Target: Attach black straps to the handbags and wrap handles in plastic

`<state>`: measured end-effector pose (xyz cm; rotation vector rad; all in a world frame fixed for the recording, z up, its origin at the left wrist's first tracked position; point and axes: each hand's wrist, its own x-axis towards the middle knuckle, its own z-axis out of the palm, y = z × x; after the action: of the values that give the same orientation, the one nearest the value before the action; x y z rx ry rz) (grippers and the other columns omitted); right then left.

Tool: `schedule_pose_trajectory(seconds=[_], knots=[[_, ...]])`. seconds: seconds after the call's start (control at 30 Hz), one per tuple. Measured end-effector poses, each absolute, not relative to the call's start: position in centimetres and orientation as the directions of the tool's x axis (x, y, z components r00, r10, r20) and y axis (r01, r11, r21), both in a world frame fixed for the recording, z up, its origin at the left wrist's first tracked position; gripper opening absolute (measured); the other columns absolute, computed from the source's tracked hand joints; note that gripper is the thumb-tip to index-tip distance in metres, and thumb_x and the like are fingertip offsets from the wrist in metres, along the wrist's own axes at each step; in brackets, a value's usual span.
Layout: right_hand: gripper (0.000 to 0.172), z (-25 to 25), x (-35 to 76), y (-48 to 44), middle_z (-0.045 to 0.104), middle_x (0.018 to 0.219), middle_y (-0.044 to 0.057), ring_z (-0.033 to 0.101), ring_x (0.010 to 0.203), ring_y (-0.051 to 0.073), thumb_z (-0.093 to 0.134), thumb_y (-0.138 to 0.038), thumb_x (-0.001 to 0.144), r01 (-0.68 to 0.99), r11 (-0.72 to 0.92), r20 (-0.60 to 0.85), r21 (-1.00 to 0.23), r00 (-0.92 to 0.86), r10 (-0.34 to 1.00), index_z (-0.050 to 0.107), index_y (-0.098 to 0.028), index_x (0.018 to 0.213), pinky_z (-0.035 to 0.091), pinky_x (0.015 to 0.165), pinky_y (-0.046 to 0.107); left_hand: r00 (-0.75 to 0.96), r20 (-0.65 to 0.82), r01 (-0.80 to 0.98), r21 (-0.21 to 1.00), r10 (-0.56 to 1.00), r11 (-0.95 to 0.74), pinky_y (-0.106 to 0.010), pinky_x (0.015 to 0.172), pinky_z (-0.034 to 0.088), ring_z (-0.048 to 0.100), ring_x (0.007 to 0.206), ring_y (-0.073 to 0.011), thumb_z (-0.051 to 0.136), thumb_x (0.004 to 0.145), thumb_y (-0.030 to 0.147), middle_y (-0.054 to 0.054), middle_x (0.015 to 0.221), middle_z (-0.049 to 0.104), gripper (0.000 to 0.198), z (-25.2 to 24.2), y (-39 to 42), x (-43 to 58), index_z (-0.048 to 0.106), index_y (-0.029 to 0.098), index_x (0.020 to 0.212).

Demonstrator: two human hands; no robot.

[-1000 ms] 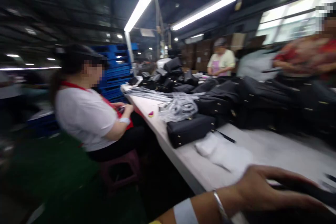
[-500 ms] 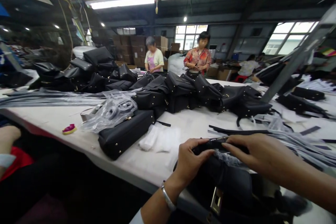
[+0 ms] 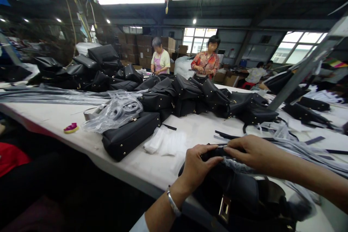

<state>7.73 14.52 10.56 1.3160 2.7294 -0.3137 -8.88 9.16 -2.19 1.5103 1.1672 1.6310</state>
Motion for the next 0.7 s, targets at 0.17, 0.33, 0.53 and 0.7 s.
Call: schedule_pose_trajectory(seconds=[0.17, 0.33, 0.53, 0.7], knots=[[0.044, 11.0, 7.6, 16.1, 0.052, 0.056, -0.002, 0.042, 0.055, 0.013, 0.051, -0.051, 0.089, 0.761, 0.562, -0.38, -0.324, -0.649, 0.659, 0.067, -0.016, 0.068, 0.028, 0.052, 0.025, -0.1, 0.448, 0.143, 0.89, 0.888, -0.433, -0.031, 0.085, 0.055, 0.073, 0.093, -0.022, 0.086, 0.074, 0.023, -0.004, 0.1, 0.079, 0.035, -2.4, 8.8, -8.9, 0.078, 0.025, 0.109], [0.046, 9.9, 6.9, 16.6, 0.05, 0.053, -0.003, 0.042, 0.052, 0.012, 0.047, -0.048, 0.093, 0.71, 0.616, -0.367, -0.34, -0.704, 0.609, 0.065, -0.017, 0.065, 0.027, 0.051, 0.025, -0.116, 0.438, 0.105, 0.898, 0.892, -0.427, -0.031, 0.085, 0.056, 0.073, 0.09, -0.022, 0.087, 0.074, 0.023, -0.004, 0.098, 0.079, 0.034, -2.3, 8.6, -8.8, 0.079, 0.024, 0.107], [0.022, 9.9, 6.7, 14.7, 0.072, 0.079, 0.005, 0.067, 0.074, 0.025, 0.057, -0.039, 0.093, 0.632, 0.768, -0.004, 0.11, -0.772, 0.636, 0.071, -0.022, 0.094, 0.041, 0.063, 0.032, -0.108, 0.404, 0.027, 0.914, 0.908, -0.404, -0.034, 0.097, 0.055, 0.072, 0.101, -0.0227, 0.081, 0.078, 0.02, -0.004, 0.108, 0.078, 0.032, -1.8, 8.7, -9.9, 0.077, 0.023, 0.11], [0.022, 9.5, 6.9, 14.3, 0.074, 0.096, 0.006, 0.069, 0.095, 0.027, 0.075, -0.024, 0.083, 0.525, 0.835, 0.047, 0.164, -0.85, 0.525, 0.071, -0.023, 0.104, 0.043, 0.1, 0.05, -0.116, 0.373, -0.022, 0.926, 0.921, -0.378, -0.037, 0.099, 0.055, 0.071, 0.105, -0.0233, 0.078, 0.08, 0.014, -0.005, 0.113, 0.076, 0.034, -1.7, 8.8, -10.2, 0.075, 0.021, 0.113]])
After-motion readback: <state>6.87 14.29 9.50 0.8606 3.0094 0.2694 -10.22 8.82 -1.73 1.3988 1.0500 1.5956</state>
